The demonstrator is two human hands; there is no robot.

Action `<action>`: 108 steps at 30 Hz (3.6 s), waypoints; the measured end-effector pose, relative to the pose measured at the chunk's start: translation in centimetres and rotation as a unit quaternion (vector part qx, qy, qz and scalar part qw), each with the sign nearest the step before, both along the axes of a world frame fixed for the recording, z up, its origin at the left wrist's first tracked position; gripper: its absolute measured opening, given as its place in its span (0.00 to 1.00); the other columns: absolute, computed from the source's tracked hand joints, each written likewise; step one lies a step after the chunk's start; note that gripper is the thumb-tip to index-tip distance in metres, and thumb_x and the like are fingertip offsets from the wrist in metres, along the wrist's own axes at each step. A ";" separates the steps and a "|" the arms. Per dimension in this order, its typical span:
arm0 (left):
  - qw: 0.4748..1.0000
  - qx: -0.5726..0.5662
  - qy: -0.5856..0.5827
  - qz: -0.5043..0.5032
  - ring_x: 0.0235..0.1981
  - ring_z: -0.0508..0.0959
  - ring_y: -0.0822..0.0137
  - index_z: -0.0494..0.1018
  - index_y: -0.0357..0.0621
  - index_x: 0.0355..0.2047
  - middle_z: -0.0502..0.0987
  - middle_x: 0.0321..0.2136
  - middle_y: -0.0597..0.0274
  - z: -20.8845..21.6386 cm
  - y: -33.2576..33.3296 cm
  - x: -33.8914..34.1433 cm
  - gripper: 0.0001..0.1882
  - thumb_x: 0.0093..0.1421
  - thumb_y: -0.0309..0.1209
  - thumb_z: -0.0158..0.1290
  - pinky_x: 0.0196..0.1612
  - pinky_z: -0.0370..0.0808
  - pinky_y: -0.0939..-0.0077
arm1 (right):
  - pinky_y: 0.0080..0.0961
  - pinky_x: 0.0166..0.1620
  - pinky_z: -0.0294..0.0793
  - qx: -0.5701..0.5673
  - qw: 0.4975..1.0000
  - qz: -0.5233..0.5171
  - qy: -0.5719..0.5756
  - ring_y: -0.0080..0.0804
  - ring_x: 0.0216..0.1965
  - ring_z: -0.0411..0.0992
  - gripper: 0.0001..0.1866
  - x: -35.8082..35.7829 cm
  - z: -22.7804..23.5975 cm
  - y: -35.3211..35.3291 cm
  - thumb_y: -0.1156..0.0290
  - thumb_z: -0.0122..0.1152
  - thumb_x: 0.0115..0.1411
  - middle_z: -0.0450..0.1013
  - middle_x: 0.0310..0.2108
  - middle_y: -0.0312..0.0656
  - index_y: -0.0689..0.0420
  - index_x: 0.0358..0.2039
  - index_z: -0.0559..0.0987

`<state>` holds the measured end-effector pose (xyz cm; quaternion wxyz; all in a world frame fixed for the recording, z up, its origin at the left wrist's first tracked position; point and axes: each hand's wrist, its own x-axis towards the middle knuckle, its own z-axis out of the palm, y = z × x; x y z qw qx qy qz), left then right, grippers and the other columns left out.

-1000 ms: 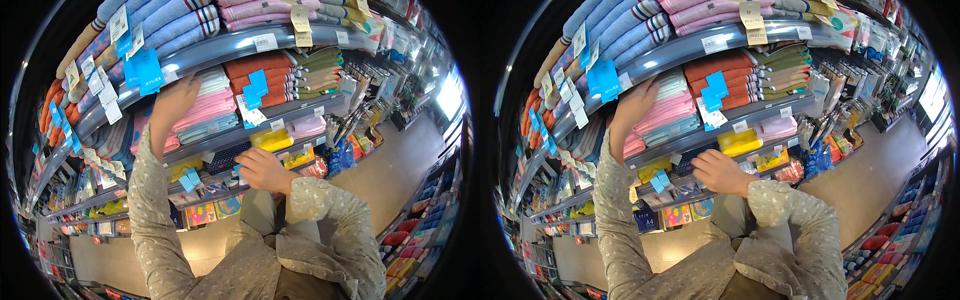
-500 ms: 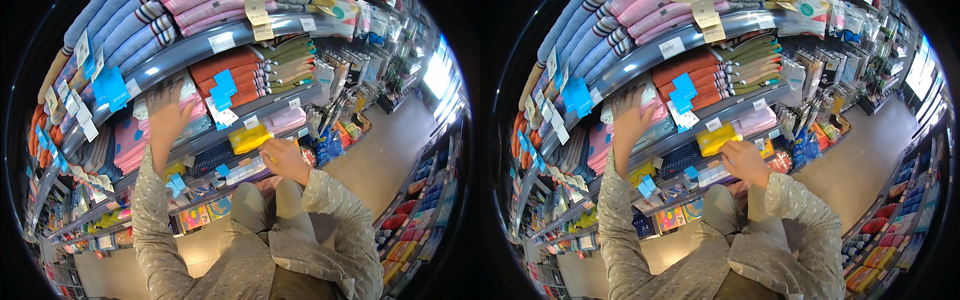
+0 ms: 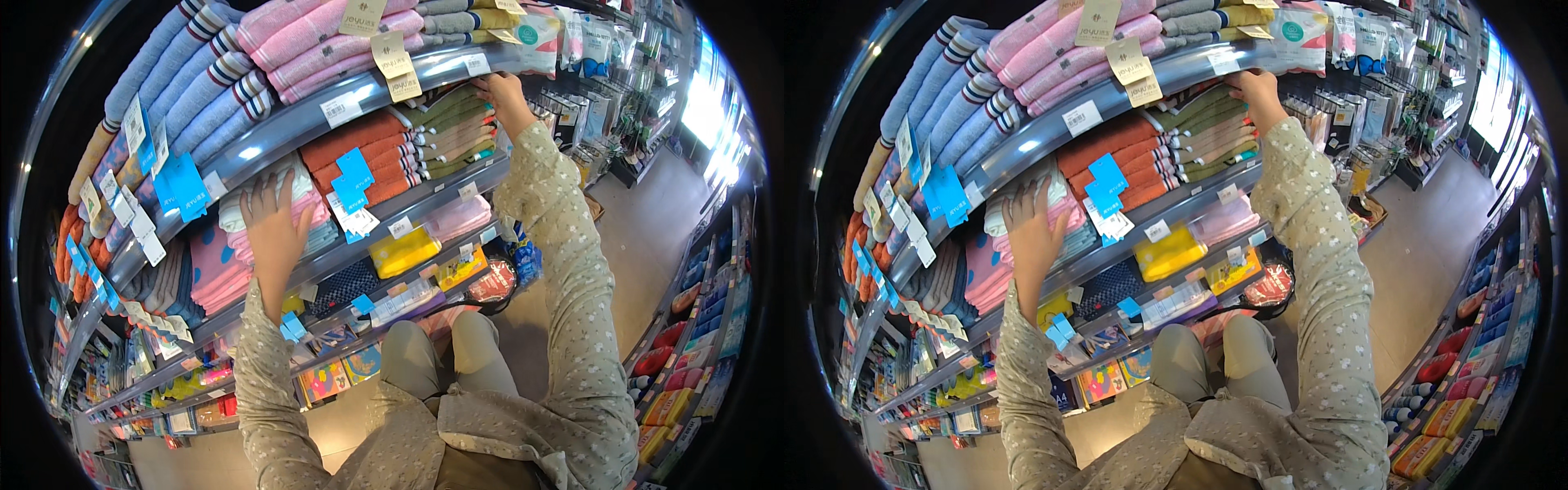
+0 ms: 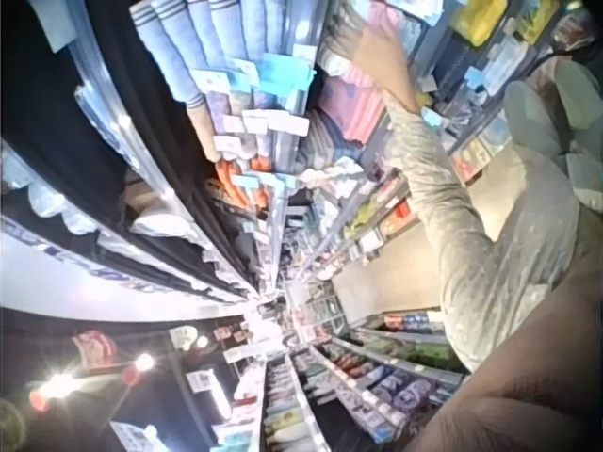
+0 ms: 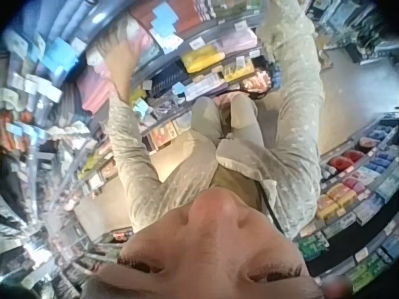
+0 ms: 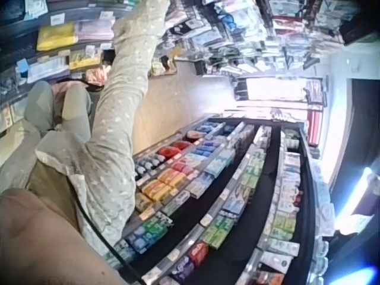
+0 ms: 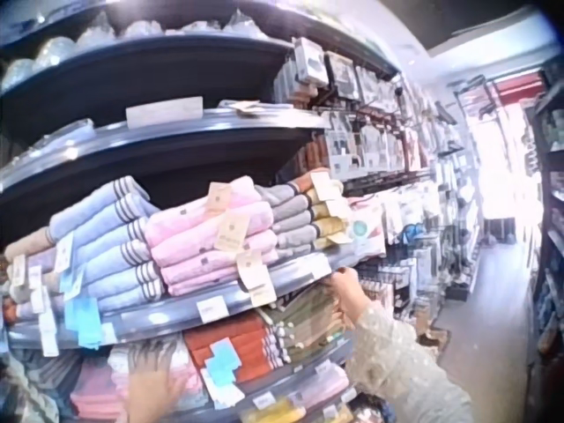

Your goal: The person repeatedly picks up folded towels from a store shelf, unfolds them to inspect the fabric, and then refolds them before placing them back. The person handles several towels of different colors, including blue, pink, and white, in a repetitive cycle of unfolding and refolding.

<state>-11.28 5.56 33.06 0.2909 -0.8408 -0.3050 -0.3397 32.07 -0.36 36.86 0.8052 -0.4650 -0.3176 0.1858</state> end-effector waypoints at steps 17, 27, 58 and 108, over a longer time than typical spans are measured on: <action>1.000 0.008 -0.020 -0.001 0.56 0.63 0.49 0.62 0.43 0.57 0.66 0.53 0.48 -0.4 -0.4 0.2 0.32 0.55 0.44 0.52 0.61 0.51 0.49 | 0.20 0.21 0.66 -0.040 0.998 -0.046 0.017 0.35 0.33 0.79 0.14 -1.5 1.2 0.5 0.74 0.48 0.58 0.76 0.38 0.42 0.57 0.46 0.70; 1.000 0.004 -0.027 -0.002 0.56 0.62 0.48 0.61 0.42 0.57 0.66 0.53 0.47 -0.5 -0.7 0.3 0.32 0.55 0.43 0.53 0.61 0.50 0.48 | 0.20 0.18 0.67 0.003 0.997 0.007 0.072 0.36 0.31 0.79 0.17 -2.1 0.4 2.5 0.57 0.48 0.62 0.77 0.37 0.39 0.51 0.47 0.70; 0.999 0.004 -0.048 0.005 0.56 0.63 0.51 0.62 0.45 0.57 0.67 0.52 0.50 -1.0 -0.1 0.2 0.32 0.55 0.46 0.52 0.61 0.51 0.49 | 0.39 0.56 0.66 0.278 0.921 0.093 0.257 0.44 0.50 0.69 0.29 -7.7 -8.9 -8.6 0.61 0.51 0.49 0.72 0.49 0.44 0.56 0.53 0.69; 0.181 -0.794 -0.531 -0.233 0.49 0.74 0.57 0.66 0.39 0.52 0.73 0.49 0.54 -17.0 -12.2 -2.7 0.26 0.66 0.49 0.38 0.55 0.68 0.61 | 0.17 0.40 0.70 -0.244 0.945 0.189 -0.106 0.20 0.35 0.72 0.21 -18.3 -20.5 -29.3 0.88 0.49 0.47 0.76 0.35 0.38 0.64 0.43 0.75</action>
